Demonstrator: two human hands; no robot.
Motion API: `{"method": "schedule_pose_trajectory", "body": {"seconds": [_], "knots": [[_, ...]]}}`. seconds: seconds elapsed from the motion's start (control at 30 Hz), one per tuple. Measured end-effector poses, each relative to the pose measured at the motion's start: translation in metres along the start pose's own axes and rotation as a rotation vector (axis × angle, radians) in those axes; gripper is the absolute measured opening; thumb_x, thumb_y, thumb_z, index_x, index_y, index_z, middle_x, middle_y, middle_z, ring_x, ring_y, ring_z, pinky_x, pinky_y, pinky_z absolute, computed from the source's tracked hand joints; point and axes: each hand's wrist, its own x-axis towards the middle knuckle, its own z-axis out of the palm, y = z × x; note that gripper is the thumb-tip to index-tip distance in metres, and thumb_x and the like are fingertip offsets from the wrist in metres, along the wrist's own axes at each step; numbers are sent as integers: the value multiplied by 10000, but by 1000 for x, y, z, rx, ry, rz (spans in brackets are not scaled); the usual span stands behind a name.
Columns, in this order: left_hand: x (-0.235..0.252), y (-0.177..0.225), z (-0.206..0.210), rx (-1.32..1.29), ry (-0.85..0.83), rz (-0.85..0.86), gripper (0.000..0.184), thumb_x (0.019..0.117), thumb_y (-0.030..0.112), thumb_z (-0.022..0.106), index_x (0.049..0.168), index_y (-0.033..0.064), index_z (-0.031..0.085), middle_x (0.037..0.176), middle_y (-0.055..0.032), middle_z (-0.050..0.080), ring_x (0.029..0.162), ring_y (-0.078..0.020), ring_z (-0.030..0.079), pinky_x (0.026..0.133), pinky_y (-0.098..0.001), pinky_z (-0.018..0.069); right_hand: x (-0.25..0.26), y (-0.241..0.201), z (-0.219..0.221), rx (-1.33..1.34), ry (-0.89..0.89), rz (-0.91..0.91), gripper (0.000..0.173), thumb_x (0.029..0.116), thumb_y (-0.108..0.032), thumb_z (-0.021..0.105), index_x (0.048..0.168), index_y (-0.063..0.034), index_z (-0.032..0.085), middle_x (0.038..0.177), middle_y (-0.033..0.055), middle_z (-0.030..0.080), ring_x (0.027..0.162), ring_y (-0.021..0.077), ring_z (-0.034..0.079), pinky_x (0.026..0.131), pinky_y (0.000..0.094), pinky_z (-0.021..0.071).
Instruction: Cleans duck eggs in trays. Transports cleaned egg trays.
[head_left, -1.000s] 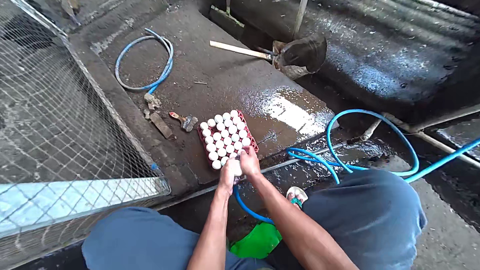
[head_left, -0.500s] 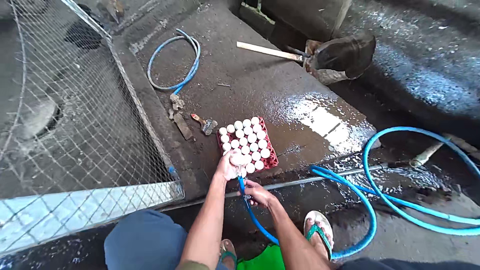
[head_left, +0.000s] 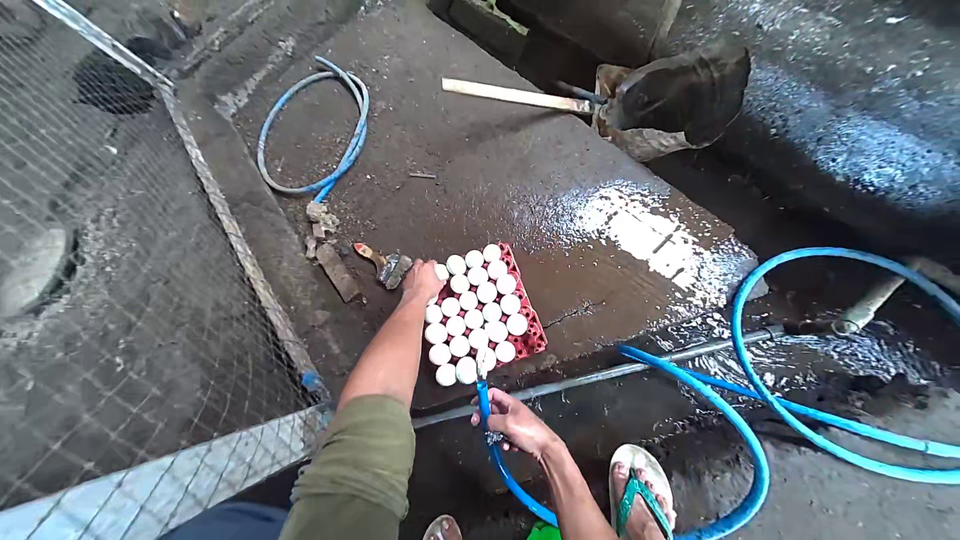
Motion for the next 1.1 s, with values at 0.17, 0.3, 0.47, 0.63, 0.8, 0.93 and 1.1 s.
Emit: {"method": "schedule_pose_trajectory", "body": {"seconds": [0.17,0.3,0.47,0.63,0.8,0.93,1.1], "knots": [[8,16,5,137,-23,-14,544,900,284,749,1383,86,597,1456,-204,523,1261,-447,564,936,-670,500,-2,2,-8,28,4,-10,410,954,-45,534,1361,-85,501,1065,38,683,561,50,512,441,204,383],[12,1,3,14,1,-2,567,930,311,729,1390,22,567,1428,-254,530,1292,-456,540,1012,-663,462,0,3,-9,43,7,-18,387,961,-40,531,1345,-79,510,1055,36,686,565,48,515,446,201,386],[-4,-5,-4,-407,198,-63,497,979,328,673,1323,-23,599,1281,-292,622,1265,-443,564,1085,-619,412,8,9,-6,52,15,-32,362,963,-39,536,1324,-75,527,1049,34,688,561,47,515,443,203,386],[-1,1,27,-532,355,-38,533,987,334,662,1379,-12,554,1370,-265,575,1297,-413,544,1107,-580,407,8,5,-5,22,24,-15,353,965,-37,533,1316,-76,533,1049,33,678,583,52,522,456,207,391],[-8,7,47,-609,458,-76,501,1000,306,641,1367,-24,551,1377,-268,562,1308,-397,532,1124,-550,395,8,6,-6,0,51,-24,358,961,-42,530,1317,-75,541,1071,38,681,611,64,535,476,225,404],[-7,9,54,-625,462,-117,533,1018,334,606,1387,-41,521,1373,-279,562,1330,-407,508,1148,-537,367,8,4,-5,9,53,-28,358,956,-31,530,1312,-70,542,1061,38,681,603,62,534,472,219,404],[-9,5,43,-767,440,-101,542,1030,352,594,1396,-41,519,1351,-280,575,1286,-389,547,1120,-531,402,7,3,-5,-10,58,-30,352,962,-31,537,1311,-72,542,1051,38,679,598,61,531,470,217,401]]}}
